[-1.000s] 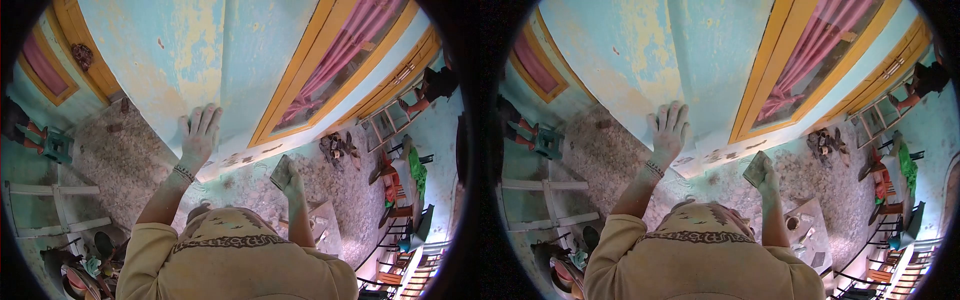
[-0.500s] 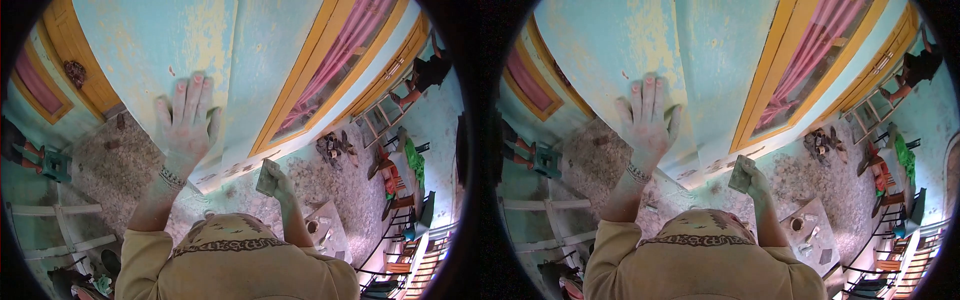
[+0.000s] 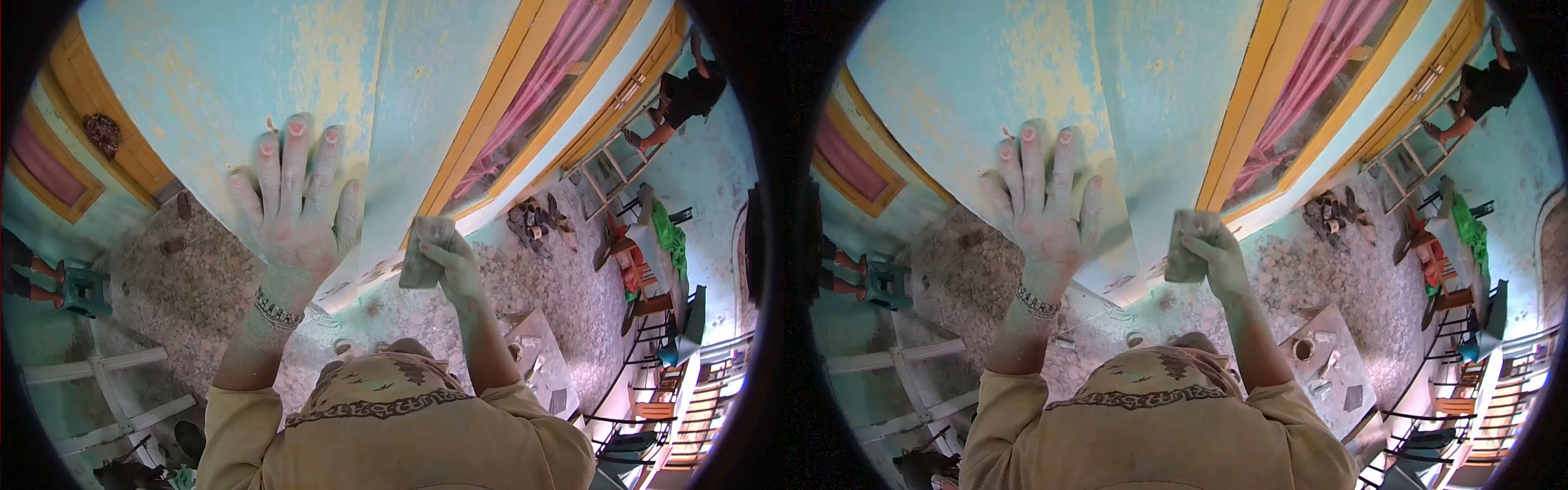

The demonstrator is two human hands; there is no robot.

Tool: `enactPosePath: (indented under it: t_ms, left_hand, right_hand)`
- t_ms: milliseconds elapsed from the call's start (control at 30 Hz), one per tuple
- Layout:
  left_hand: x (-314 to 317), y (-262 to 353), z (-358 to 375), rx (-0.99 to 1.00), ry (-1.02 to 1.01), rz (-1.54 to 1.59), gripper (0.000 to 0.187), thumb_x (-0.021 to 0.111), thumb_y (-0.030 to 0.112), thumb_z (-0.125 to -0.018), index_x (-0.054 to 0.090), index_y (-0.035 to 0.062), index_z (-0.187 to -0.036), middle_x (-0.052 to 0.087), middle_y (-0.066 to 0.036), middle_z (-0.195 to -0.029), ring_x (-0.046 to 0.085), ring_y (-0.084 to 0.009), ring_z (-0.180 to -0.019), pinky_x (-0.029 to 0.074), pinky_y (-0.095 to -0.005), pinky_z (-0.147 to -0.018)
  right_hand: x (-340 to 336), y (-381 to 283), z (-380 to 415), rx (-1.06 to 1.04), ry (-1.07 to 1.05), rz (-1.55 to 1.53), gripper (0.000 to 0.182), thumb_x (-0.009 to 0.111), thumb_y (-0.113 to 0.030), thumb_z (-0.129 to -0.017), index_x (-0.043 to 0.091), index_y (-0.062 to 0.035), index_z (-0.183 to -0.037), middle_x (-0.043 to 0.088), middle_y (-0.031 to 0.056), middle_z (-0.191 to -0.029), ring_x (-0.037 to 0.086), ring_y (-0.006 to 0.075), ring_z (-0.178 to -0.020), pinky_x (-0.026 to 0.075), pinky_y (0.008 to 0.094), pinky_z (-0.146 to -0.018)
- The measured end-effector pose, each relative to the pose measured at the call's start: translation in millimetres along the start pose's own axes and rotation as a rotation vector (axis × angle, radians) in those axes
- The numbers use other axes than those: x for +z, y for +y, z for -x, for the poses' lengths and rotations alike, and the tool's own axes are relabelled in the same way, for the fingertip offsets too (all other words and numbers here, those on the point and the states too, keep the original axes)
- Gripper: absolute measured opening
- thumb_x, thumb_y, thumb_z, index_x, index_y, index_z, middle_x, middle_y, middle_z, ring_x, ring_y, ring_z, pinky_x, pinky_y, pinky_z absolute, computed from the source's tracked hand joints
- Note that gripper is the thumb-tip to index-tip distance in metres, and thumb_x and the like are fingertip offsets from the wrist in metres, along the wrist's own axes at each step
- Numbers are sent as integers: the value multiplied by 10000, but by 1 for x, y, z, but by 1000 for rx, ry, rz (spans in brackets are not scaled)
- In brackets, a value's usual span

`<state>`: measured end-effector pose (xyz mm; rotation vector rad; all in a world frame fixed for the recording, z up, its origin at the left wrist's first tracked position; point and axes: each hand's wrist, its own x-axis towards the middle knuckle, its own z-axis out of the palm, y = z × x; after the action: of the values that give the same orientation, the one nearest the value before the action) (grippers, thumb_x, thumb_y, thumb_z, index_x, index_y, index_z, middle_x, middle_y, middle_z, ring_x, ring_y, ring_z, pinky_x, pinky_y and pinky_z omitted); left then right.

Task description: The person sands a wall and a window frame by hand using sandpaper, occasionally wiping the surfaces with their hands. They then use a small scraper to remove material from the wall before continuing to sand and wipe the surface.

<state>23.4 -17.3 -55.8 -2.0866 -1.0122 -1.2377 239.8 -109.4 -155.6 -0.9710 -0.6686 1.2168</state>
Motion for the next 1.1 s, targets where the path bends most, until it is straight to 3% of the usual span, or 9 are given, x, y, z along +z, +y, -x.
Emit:
enactPosePath:
  t_ms: [133,233,433,533,633,733,800,900,1100]
  left_hand:
    - [-8,5,22,-31,-62,109,457,578,259,-923,551,40,-1324,426,-228,-1456,291,-413,-1412,175,-552,-1134]
    - [-12,11,55,-33,-60,363,334,606,134,-900,598,18,-1213,499,-236,-1376,422,-433,-1315,316,-526,-1077]
    - [-10,17,55,-168,29,382,283,633,17,-844,609,19,-1127,607,-166,-1148,567,-368,-1096,441,-477,-946]
    - [-1,23,54,-121,51,289,340,665,37,-825,585,23,-1155,570,-182,-1184,540,-391,-1137,438,-487,-961]
    - [24,39,53,-120,208,207,430,685,45,-789,569,57,-1203,511,-209,-1255,507,-375,-1182,444,-480,-957]
    - [50,54,61,-114,239,227,652,707,124,-786,421,59,-1368,395,-282,-1397,375,-449,-1323,349,-558,-1055]
    - [66,59,60,-103,243,223,770,707,167,-792,314,27,-1439,318,-323,-1465,262,-496,-1394,221,-604,-1116]
    - [82,62,50,-201,233,177,743,696,173,-803,331,-11,-1424,295,-334,-1480,215,-498,-1416,176,-630,-1116]
    - [86,63,54,-196,109,-19,824,737,198,-824,240,-78,-1420,203,-389,-1479,198,-537,-1399,201,-617,-1119]
  right_hand:
    - [47,-34,-10,-220,-138,66,306,621,-2,-898,531,12,-1190,629,83,-1103,620,140,-1001,512,290,-871]
    - [85,-51,-17,-326,-257,53,313,645,-15,-905,523,20,-1191,631,91,-1119,623,135,-998,528,281,-842]
    - [103,-46,-51,-439,-409,194,298,703,-49,-881,568,34,-1133,674,119,-1111,637,131,-974,537,254,-786]
    - [103,-45,-67,-563,-391,262,259,726,-60,-861,610,37,-1071,710,123,-1027,644,106,-927,524,239,-782]
    - [94,-47,-74,-669,-385,531,354,742,-6,-832,586,50,-1145,684,116,-1053,645,124,-910,527,247,-770]
    - [94,-57,-84,-764,-499,575,357,752,-1,-819,579,49,-1127,679,108,-1035,643,115,-876,526,236,-742]
    - [93,-53,-86,-745,-413,484,333,786,-64,-798,602,37,-1056,692,86,-912,639,89,-842,523,233,-708]
    - [89,-57,-89,-652,-405,419,330,804,-98,-789,603,25,-1020,677,62,-855,622,73,-823,515,229,-686]
    - [76,-59,-103,-498,-586,377,318,779,-78,-814,571,19,-1033,644,65,-912,589,66,-839,490,211,-699]
